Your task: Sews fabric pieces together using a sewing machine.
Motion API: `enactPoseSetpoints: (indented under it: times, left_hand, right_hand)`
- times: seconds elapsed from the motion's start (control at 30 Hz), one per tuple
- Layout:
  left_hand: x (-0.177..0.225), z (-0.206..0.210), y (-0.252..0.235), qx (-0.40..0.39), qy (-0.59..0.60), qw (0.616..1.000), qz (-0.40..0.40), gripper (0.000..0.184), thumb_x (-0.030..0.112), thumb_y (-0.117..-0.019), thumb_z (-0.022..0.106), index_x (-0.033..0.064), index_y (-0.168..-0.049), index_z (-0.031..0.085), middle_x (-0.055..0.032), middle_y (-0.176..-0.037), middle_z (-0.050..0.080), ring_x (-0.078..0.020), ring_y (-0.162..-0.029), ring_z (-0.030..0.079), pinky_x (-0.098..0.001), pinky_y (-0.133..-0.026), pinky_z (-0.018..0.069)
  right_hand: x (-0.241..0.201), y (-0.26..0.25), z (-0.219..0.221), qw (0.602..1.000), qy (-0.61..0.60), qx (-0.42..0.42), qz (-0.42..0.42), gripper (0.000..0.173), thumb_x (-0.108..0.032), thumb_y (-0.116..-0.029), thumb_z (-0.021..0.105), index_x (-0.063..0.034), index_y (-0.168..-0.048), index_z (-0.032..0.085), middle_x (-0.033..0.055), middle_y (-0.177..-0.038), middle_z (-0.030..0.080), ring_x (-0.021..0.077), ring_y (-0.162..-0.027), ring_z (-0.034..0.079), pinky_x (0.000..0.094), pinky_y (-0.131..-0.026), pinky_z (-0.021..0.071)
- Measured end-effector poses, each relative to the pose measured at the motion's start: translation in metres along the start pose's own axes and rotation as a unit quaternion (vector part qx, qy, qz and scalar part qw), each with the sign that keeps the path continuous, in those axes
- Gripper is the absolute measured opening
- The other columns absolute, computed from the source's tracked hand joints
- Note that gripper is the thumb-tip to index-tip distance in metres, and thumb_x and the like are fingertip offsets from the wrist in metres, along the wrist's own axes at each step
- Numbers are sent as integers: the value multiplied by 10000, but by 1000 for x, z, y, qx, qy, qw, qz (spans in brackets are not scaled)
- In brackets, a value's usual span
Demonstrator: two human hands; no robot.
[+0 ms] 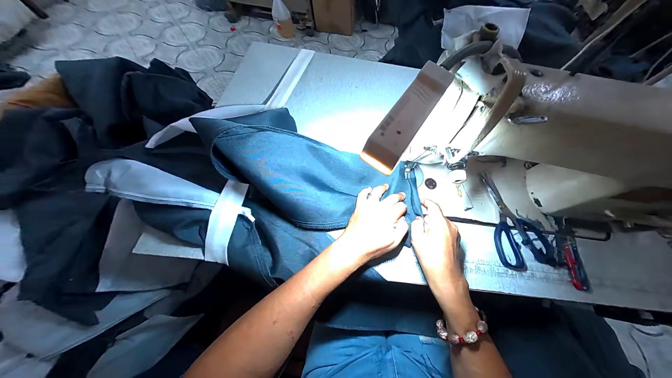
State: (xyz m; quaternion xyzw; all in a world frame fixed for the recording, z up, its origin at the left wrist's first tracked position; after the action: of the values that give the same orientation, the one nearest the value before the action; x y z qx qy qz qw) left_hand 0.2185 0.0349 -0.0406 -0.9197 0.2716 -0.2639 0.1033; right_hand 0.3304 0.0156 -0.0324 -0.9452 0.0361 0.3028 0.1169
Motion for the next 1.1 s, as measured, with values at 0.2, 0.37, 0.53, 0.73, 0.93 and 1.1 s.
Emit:
enactPoseSetpoints:
  times: [0.2, 0.37, 0.53, 0.73, 0.93, 1.1]
  left_hand:
    - [0, 4, -6, -42, 6, 998, -47, 464, 265, -999, 374, 72, -1234, 724, -124, -1275, 682, -367, -1244, 572, -607, -992, 380]
    - [3, 10, -12, -141, -27, 988, -59, 457, 265, -1002, 381, 136, -1302, 701, -117, -1326, 628, -367, -1270, 511, -603, -991, 340]
    - [0, 9, -3, -125, -30, 991, 18, 470, 281, -998, 365, 184, -1280, 728, -134, -1432, 603, -435, -1356, 483, -654, -1039, 339]
    - [-1, 8, -3, -105, -28, 994, 32, 467, 307, -998, 360, 239, -1258, 742, -155, -1393, 621, -449, -1316, 501, -653, -1002, 343]
    - [-8, 7, 3, -104, -14, 993, 60, 461, 297, -993, 359, 298, -1250, 741, -147, -1425, 601, -448, -1347, 478, -649, -1025, 326]
    - [-11, 5, 2, -103, -14, 993, 65, 459, 289, -989, 366, 298, -1240, 750, -149, -1425, 606, -464, -1350, 478, -665, -1028, 325]
  right_hand:
    - [-4, 7, 2, 999, 8, 32, -37, 326, -2, -959, 546, 85, -1242, 682, 257, -1090, 736, 416, -906, 739, 535, -785, 583]
    - [-9, 9, 5, 997, 56, 19, -46, 325, 2, -971, 537, 57, -1249, 697, 238, -1131, 734, 386, -888, 748, 496, -755, 594]
    - [-20, 10, 9, 990, 124, -24, -58, 334, 13, -952, 584, 58, -1266, 687, 249, -1076, 728, 398, -868, 737, 506, -719, 586]
    - [-21, 7, 9, 986, 153, -39, -57, 343, 23, -916, 614, 61, -1247, 695, 239, -1018, 737, 385, -802, 738, 491, -678, 584]
    - [-23, 4, 11, 988, 140, -51, -43, 306, 5, -922, 619, 62, -1207, 714, 227, -984, 740, 376, -791, 740, 477, -665, 584]
    - [-21, 3, 12, 991, 118, -54, -46, 301, -2, -931, 609, 64, -1205, 716, 228, -984, 741, 378, -792, 740, 475, -682, 587]
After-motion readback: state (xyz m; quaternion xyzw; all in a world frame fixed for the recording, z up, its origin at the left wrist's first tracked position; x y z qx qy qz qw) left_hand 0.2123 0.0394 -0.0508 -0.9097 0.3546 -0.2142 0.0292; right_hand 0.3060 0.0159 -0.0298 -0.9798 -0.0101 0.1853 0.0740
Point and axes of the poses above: each hand's wrist, its own y-axis away from the middle knuckle, its own z-axis out of the palm, x = y × z, the point moved 8 cm from there along -y, towards the middle knuckle
